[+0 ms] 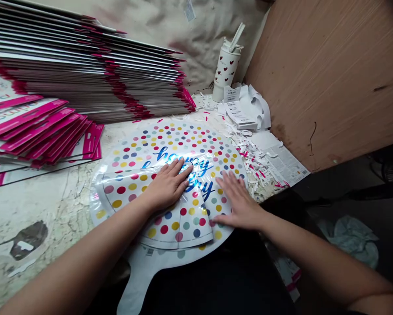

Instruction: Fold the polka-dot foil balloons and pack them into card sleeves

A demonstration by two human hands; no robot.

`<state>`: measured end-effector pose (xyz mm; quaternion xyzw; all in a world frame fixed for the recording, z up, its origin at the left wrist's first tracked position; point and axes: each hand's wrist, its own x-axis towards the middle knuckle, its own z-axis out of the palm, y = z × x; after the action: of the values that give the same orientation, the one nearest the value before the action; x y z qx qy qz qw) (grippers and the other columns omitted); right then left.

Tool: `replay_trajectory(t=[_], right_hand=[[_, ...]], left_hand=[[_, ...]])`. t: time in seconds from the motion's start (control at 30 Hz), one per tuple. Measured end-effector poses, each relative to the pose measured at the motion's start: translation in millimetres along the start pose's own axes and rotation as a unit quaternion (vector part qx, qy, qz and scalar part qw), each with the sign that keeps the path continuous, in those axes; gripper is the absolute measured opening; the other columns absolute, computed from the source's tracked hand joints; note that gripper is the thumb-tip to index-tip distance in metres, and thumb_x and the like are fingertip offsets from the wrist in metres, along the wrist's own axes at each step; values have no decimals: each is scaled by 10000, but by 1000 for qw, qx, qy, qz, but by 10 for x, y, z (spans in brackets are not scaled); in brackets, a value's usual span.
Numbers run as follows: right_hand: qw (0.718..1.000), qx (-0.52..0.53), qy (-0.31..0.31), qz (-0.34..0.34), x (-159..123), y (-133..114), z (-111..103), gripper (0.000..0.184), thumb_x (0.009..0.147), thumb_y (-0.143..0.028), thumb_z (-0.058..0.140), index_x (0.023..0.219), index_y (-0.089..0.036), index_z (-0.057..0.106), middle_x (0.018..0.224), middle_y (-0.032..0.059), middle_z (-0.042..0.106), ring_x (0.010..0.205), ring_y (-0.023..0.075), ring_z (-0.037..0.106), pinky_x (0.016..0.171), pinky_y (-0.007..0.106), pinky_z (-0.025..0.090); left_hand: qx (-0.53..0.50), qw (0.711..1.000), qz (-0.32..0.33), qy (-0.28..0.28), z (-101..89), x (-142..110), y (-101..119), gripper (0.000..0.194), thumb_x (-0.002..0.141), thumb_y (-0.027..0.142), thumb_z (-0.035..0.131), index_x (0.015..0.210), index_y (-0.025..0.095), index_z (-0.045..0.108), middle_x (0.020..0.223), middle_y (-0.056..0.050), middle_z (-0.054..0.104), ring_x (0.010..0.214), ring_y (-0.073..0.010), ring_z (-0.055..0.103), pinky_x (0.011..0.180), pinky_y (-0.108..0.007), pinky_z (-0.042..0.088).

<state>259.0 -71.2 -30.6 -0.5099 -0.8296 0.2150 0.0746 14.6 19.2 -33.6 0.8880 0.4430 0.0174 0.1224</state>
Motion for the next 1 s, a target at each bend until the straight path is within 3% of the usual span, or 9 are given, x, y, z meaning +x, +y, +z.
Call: replay_trajectory(t=[0.07,0.13,0.23,0.33,0.4,0.47,0.63,0.8,1.0], right_hand=[[997,12,16,70,99,5,53,1066,616,-622,648,1440,-208,113,1509,166,30,1372,363,-32,1057,622,44],[997,17,51,54,244,-49,113,1015,607,-527,700,1420,-187,197,1503,173,78,1373,359,4,1068,609,74],[985,0,147,-90,425,-143,159,665,731,-363,640,1314,-146,406,1458,172,262,1373,315,120,1087,543,169],[937,-38,181,-295,508,-125,144,225,867,-195,482,1049,-181,612,1193,100,605,1245,213,436,1088,442,254],[913,-49,169,-368,522,-71,136,233,898,-143,424,969,-185,641,1044,59,685,1093,160,575,1060,381,319],[914,-33,152,-374,515,-30,143,248,906,-153,410,1002,-175,637,1048,63,685,1044,144,605,1032,352,358],[940,96,68,-320,507,-33,111,278,851,-137,418,1010,-198,637,1025,51,693,1015,139,615,1020,358,356],[969,235,-5,-71,698,-130,-88,206,870,-269,446,877,-183,634,787,21,680,704,147,625,644,260,489],[987,104,22,118,1092,-403,-113,329,900,-409,385,708,-197,547,641,2,592,590,132,533,517,232,368]], left_hand=[[-5,1000,-8,0,-8,10,8,515,920,446,241,1405,271,264,1509,-61,169,1381,-259,121,1095,-470,167],[-6,1000,-11,4,-16,12,12,518,919,431,250,1404,250,271,1505,-68,183,1379,-256,137,1093,-468,177],[7,1000,-11,19,-25,-21,-3,533,915,424,266,1399,202,293,1495,-88,211,1379,-263,138,1092,-475,177],[27,1000,-3,12,-27,-87,-36,544,917,439,246,1397,187,297,1487,-78,237,1380,-266,133,1094,-489,155],[27,1000,-1,-5,-17,-117,-45,553,920,451,224,1406,189,273,1488,-68,230,1379,-257,141,1095,-482,155],[21,1000,-9,-6,-2,-120,-37,561,919,457,225,1410,188,259,1492,-70,215,1379,-251,144,1095,-471,162],[10,1000,-18,6,-6,-185,-77,558,918,442,237,1411,181,257,1494,-75,199,1381,-241,136,1101,-455,157],[16,999,-36,5,-35,-704,-340,560,907,418,261,1426,214,210,1491,-53,202,1378,-245,150,1099,-465,168],[47,994,-92,31,92,-1068,-525,594,870,384,326,1418,170,244,1483,-95,220,1363,-280,200,1078,-505,204]])
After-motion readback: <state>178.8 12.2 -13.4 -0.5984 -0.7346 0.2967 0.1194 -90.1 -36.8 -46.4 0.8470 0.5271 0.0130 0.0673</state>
